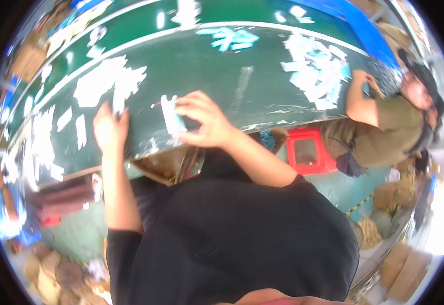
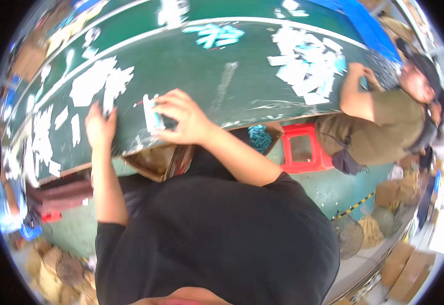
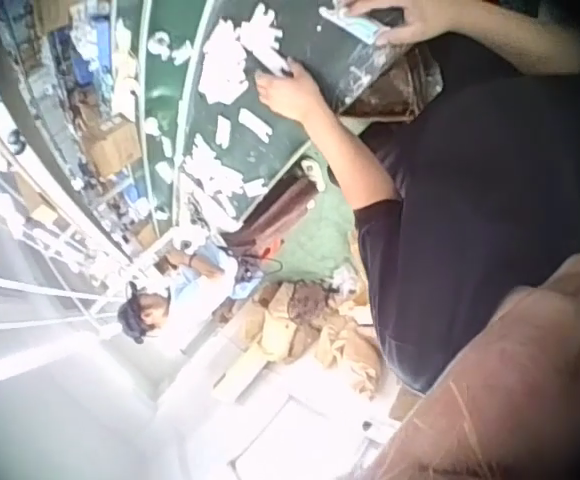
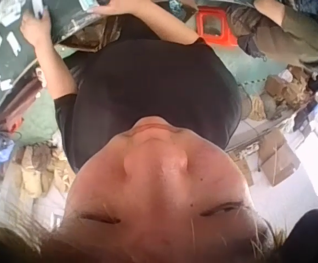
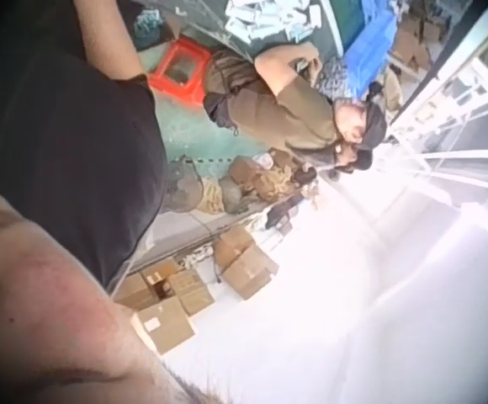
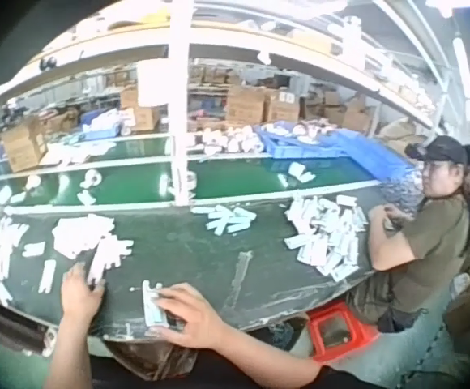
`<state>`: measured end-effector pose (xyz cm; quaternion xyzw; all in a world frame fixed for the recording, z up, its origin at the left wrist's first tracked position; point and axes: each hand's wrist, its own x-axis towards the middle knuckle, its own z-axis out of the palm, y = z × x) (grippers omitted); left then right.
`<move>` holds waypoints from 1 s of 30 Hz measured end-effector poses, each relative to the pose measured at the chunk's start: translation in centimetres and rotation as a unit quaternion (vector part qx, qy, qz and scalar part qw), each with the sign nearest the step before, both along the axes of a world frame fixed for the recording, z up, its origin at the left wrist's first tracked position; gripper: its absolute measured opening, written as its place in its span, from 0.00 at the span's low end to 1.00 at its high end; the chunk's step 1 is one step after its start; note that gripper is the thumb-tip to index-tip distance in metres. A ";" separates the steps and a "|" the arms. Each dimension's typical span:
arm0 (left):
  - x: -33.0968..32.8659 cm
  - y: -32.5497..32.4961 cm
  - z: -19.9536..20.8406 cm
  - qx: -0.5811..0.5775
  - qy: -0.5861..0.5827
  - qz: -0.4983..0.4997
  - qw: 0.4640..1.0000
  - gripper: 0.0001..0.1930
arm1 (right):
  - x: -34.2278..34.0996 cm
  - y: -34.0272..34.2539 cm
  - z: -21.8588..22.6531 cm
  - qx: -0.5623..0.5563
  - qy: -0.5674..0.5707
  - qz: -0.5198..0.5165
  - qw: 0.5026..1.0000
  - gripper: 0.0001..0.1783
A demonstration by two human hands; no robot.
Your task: Assembling small electronic components into white plastic holders on a factory production line.
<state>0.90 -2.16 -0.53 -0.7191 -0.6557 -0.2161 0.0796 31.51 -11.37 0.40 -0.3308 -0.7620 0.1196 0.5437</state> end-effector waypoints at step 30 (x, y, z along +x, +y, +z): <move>8.5 -6.4 0.0 0.014 -0.347 -0.283 0.894 0.19 | 12.1 10.8 5.1 -0.286 -0.196 -0.337 0.875 0.22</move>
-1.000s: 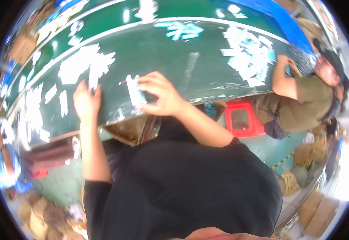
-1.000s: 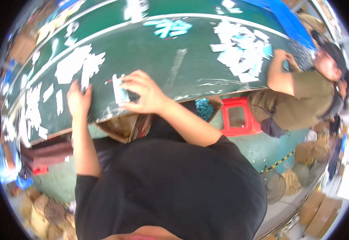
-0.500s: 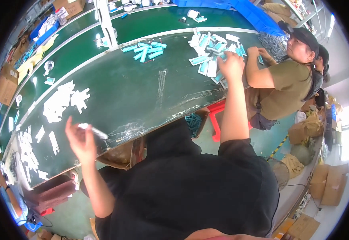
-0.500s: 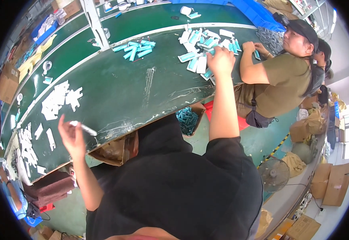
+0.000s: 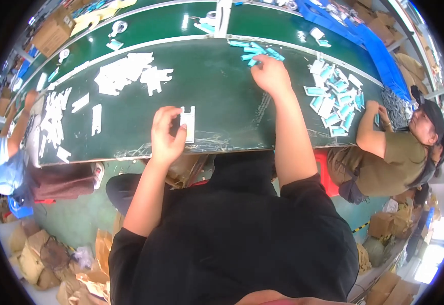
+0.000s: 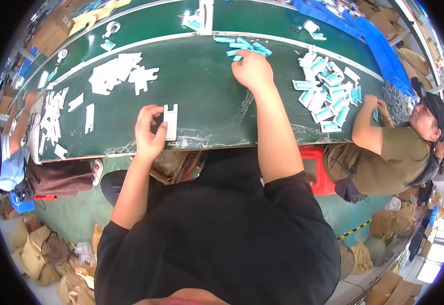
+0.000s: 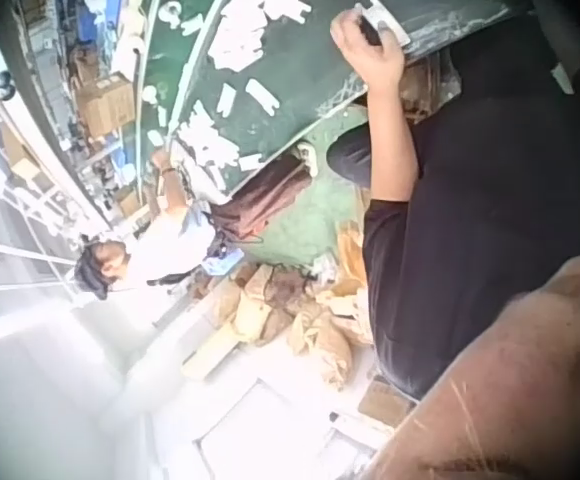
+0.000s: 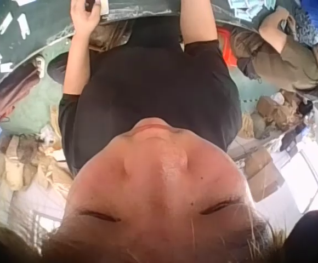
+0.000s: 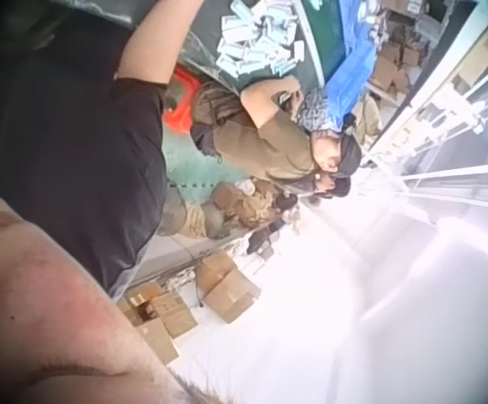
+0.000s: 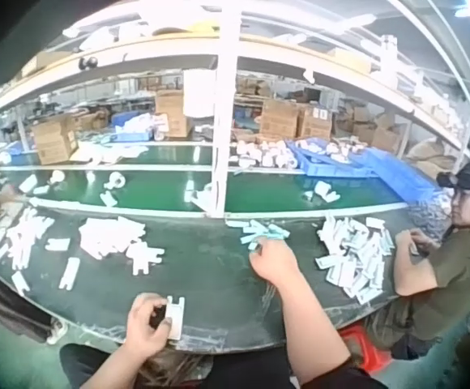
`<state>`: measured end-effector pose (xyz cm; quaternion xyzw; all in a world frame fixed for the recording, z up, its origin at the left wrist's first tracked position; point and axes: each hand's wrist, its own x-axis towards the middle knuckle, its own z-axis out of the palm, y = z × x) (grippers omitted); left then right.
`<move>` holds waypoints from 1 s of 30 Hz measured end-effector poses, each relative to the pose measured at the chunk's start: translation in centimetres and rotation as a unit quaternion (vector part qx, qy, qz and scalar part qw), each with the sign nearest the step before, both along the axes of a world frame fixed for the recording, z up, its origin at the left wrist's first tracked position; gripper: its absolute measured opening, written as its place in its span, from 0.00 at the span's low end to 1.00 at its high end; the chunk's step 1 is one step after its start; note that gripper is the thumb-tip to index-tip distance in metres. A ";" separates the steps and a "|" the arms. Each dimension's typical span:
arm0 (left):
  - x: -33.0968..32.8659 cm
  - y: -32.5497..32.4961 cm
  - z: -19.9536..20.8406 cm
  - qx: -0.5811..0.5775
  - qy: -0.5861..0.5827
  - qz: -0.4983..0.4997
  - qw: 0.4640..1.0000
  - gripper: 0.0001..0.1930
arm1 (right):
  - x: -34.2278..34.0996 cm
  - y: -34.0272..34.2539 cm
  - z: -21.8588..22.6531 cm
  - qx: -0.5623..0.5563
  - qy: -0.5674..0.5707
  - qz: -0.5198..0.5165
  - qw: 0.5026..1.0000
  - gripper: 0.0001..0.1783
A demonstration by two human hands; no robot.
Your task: Assembling small electronic components into white plastic holders on a factory production line.
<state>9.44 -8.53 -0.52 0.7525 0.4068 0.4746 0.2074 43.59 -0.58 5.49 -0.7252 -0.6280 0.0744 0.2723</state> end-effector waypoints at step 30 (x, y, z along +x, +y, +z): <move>0.0 -1.1 1.3 0.089 0.219 -0.026 0.971 0.12 | -3.3 1.4 -2.4 0.064 0.218 0.255 0.940 0.15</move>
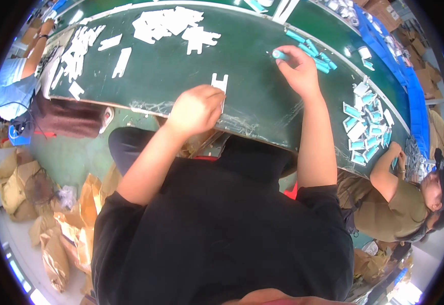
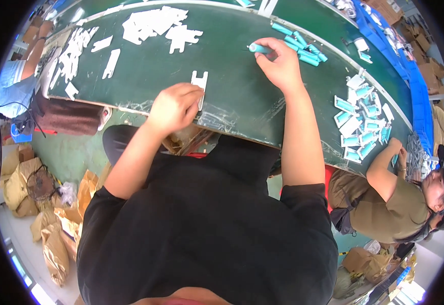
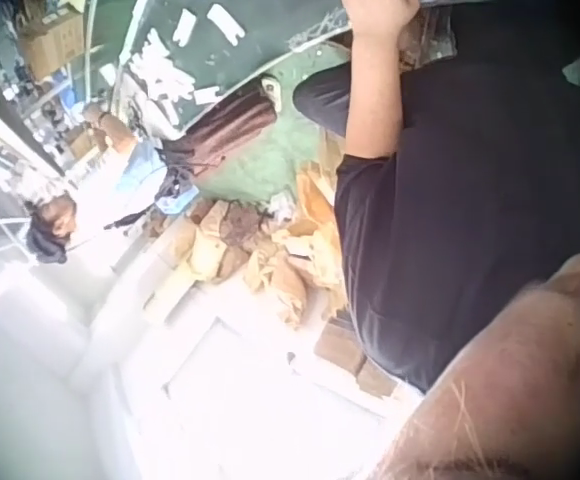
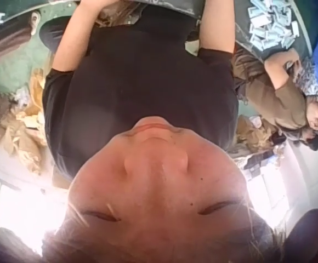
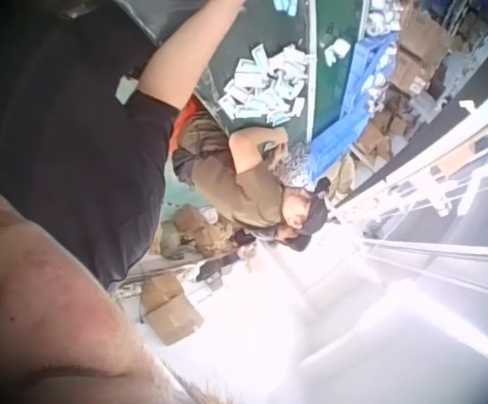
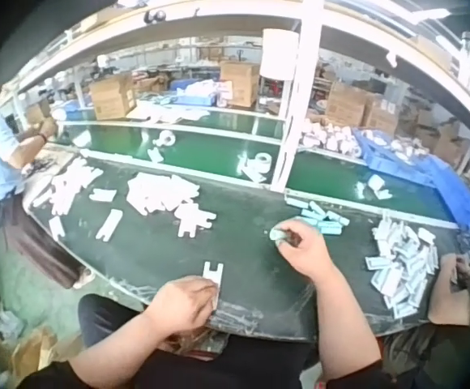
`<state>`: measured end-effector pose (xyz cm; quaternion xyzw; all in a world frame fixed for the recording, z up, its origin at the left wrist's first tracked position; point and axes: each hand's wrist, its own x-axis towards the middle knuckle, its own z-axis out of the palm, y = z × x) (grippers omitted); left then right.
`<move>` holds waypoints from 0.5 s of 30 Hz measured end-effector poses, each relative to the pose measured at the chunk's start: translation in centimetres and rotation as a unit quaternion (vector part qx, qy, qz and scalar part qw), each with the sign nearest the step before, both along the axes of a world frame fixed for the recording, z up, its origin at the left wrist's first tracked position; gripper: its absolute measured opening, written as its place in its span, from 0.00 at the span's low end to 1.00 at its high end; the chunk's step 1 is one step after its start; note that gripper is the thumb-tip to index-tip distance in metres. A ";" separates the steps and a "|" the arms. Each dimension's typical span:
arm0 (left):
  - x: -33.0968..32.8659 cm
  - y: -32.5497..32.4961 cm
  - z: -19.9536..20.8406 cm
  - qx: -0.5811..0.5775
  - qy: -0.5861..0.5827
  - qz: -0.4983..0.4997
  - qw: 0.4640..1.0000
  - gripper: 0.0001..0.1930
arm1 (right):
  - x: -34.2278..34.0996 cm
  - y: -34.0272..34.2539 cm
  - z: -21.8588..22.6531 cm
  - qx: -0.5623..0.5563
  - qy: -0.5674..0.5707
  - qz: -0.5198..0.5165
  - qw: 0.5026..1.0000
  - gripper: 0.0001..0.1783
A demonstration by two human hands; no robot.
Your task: Assembling small electronic components into white plastic holders on a factory production line.
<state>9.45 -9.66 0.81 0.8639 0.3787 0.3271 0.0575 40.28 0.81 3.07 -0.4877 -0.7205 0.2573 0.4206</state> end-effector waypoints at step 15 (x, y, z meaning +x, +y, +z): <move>-0.9 2.2 3.8 -0.056 0.220 -0.063 0.972 0.03 | -0.7 -1.4 -0.5 -0.034 -0.209 0.151 0.966 0.21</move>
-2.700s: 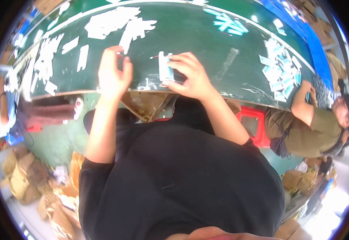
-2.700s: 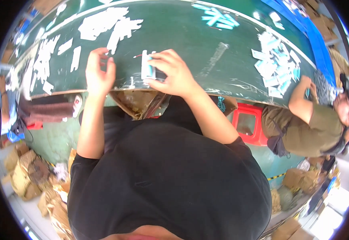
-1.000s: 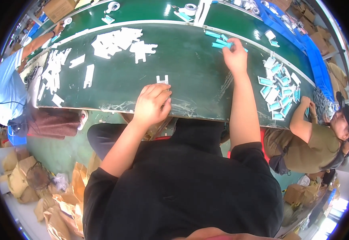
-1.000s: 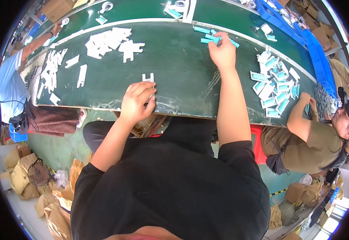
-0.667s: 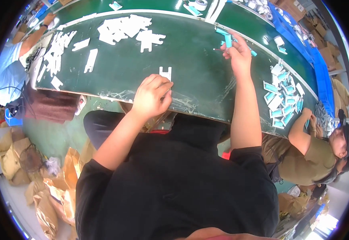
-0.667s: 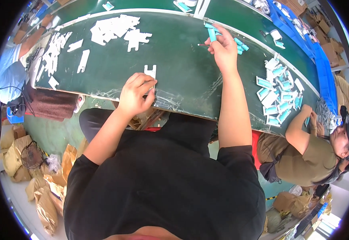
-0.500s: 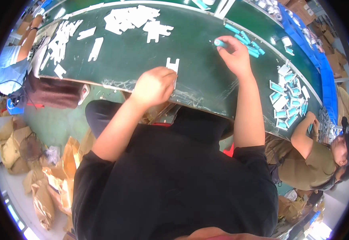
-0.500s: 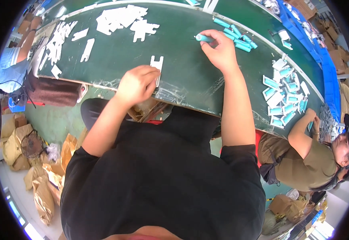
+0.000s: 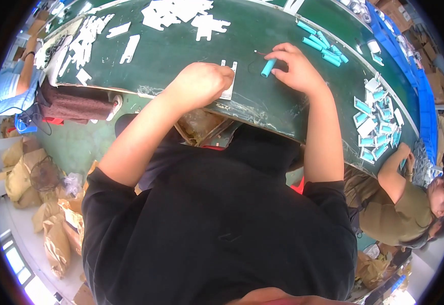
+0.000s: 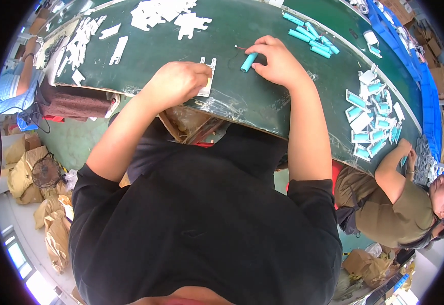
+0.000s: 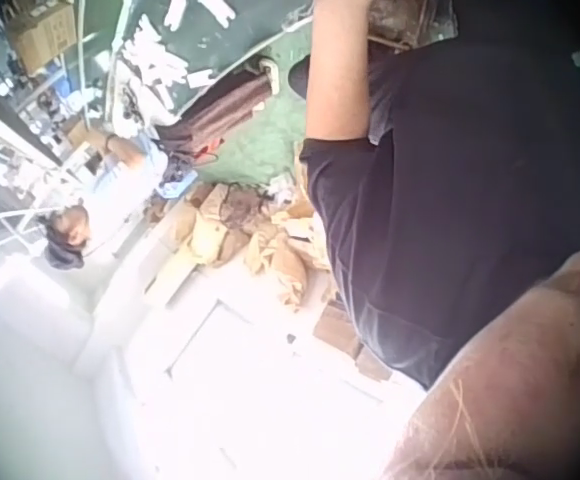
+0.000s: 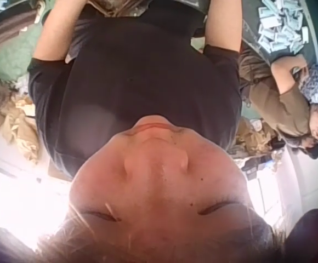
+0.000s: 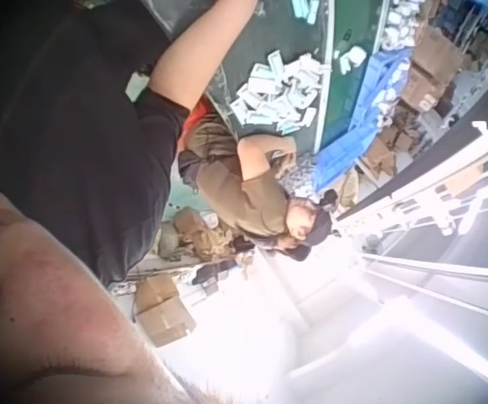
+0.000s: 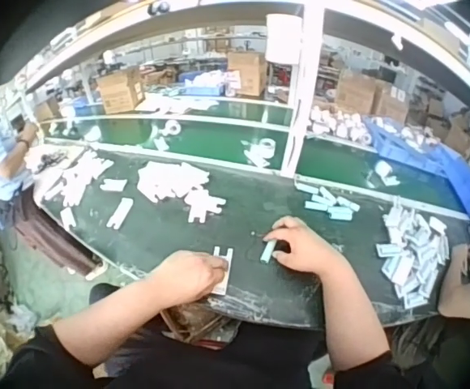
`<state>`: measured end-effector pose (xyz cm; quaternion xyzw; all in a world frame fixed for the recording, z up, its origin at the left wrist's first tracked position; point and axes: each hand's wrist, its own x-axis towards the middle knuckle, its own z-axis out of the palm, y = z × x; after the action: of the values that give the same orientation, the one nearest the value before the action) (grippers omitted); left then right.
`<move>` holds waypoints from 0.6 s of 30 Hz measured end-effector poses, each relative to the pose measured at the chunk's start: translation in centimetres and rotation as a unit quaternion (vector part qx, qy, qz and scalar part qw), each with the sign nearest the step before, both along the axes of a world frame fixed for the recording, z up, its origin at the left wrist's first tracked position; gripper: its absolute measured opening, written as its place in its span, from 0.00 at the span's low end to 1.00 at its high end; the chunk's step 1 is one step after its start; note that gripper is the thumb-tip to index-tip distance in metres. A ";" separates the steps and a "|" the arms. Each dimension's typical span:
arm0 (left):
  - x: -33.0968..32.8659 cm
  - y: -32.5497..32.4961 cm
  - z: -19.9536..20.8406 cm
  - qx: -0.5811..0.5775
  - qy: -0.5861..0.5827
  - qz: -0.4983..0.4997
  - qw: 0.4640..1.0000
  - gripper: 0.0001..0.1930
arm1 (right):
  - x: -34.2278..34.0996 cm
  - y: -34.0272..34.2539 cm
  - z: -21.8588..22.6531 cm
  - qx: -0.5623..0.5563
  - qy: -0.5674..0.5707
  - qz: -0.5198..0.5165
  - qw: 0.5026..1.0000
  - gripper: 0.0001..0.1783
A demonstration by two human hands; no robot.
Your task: Assembling small electronic components into white plastic holders on a factory production line.
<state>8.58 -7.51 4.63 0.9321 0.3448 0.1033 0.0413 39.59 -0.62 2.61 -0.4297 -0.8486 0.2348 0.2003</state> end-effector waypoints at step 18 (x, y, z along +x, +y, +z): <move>0.1 1.1 -5.3 0.069 -0.219 0.037 0.973 0.10 | 0.3 0.5 -0.6 0.002 0.002 0.003 1.000 0.25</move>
<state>8.65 -6.39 -0.63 0.8741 0.3537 0.3297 0.0470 39.87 -0.17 2.04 -0.4264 -0.8497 0.2351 0.2023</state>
